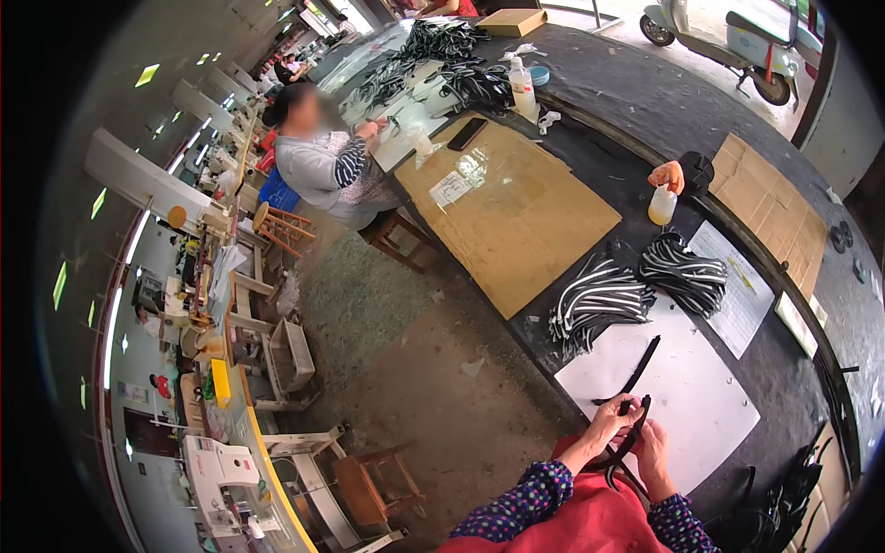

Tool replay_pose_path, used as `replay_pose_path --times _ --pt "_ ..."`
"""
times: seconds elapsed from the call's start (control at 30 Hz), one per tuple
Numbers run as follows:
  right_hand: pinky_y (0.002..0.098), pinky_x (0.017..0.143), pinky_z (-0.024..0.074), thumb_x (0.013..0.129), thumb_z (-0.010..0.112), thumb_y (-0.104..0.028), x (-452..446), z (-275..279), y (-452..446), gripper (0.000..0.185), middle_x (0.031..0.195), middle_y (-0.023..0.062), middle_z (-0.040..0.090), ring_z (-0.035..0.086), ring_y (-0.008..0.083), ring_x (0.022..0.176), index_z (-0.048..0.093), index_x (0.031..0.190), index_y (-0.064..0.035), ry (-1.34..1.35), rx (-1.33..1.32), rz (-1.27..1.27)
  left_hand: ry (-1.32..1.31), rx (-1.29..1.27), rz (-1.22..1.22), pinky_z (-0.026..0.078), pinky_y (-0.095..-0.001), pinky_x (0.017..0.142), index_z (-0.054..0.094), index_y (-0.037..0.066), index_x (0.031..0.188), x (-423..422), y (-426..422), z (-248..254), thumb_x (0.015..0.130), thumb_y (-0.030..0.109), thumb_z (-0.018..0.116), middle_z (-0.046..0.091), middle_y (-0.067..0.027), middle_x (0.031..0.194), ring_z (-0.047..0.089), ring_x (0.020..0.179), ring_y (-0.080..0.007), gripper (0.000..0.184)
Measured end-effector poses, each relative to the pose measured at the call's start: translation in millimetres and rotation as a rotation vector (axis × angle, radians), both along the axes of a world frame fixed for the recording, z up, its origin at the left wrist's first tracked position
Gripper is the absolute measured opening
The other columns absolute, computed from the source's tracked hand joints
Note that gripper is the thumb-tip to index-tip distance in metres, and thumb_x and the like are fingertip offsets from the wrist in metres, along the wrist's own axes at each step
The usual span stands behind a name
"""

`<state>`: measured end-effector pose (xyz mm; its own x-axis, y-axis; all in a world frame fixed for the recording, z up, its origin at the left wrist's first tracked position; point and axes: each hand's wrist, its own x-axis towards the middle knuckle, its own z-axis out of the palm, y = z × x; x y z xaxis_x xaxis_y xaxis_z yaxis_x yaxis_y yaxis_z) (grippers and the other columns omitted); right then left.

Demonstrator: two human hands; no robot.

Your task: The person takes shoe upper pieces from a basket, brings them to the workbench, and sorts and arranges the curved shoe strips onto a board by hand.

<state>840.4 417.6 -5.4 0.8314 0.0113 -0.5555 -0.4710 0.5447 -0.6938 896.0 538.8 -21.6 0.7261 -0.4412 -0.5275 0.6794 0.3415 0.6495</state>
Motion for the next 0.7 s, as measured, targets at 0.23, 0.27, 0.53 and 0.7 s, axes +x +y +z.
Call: replay_pose_path --times 0.23,0.27,0.53,0.7 --pt "0.026 0.052 0.0487 0.092 0.046 -0.026 -4 -52 -22 0.027 0.07 0.0071 0.057 0.057 0.017 0.055 0.049 0.093 0.0007 0.145 -0.166 -0.188 -0.038 -0.041 0.009 0.042 -0.0192 0.062 0.053 0.011 0.091 3 0 14 0.088 0.022 0.057 0.063 -0.0047 0.087 0.057 0.07 -0.0091 0.012" --pt "0.0255 0.049 0.046 0.092 0.047 -0.025 -1 -47 -27 0.025 0.066 0.0054 0.054 0.053 0.0155 0.052 0.048 0.092 -0.0002 0.143 -0.154 -0.219 -0.036 -0.041 0.008 0.042 -0.0192 0.062 0.053 0.011 0.091 5 2 18 0.088 0.022 0.057 0.063 -0.0047 0.087 0.057 0.07 -0.0091 0.012" --pt "0.0202 0.043 0.0391 0.093 0.047 -0.027 5 -49 -83 0.022 0.061 0.0003 0.046 0.044 0.0079 0.047 0.049 0.092 -0.0056 0.08 -0.318 -0.393 0.058 0.044 0.104 0.048 -0.025 0.069 0.052 0.005 0.104 15 27 39 0.087 0.019 0.059 0.065 -0.0088 0.088 0.063 0.074 -0.0156 0.024" --pt "0.0211 0.043 0.0415 0.093 0.047 -0.027 15 -32 -72 0.022 0.06 0.0003 0.048 0.047 0.0089 0.046 0.05 0.097 -0.0055 0.056 -0.331 -0.319 0.062 0.188 0.103 0.044 -0.0209 0.062 0.055 0.004 0.098 18 28 28 0.086 0.022 0.06 0.065 -0.0058 0.084 0.062 0.072 -0.0118 0.022"
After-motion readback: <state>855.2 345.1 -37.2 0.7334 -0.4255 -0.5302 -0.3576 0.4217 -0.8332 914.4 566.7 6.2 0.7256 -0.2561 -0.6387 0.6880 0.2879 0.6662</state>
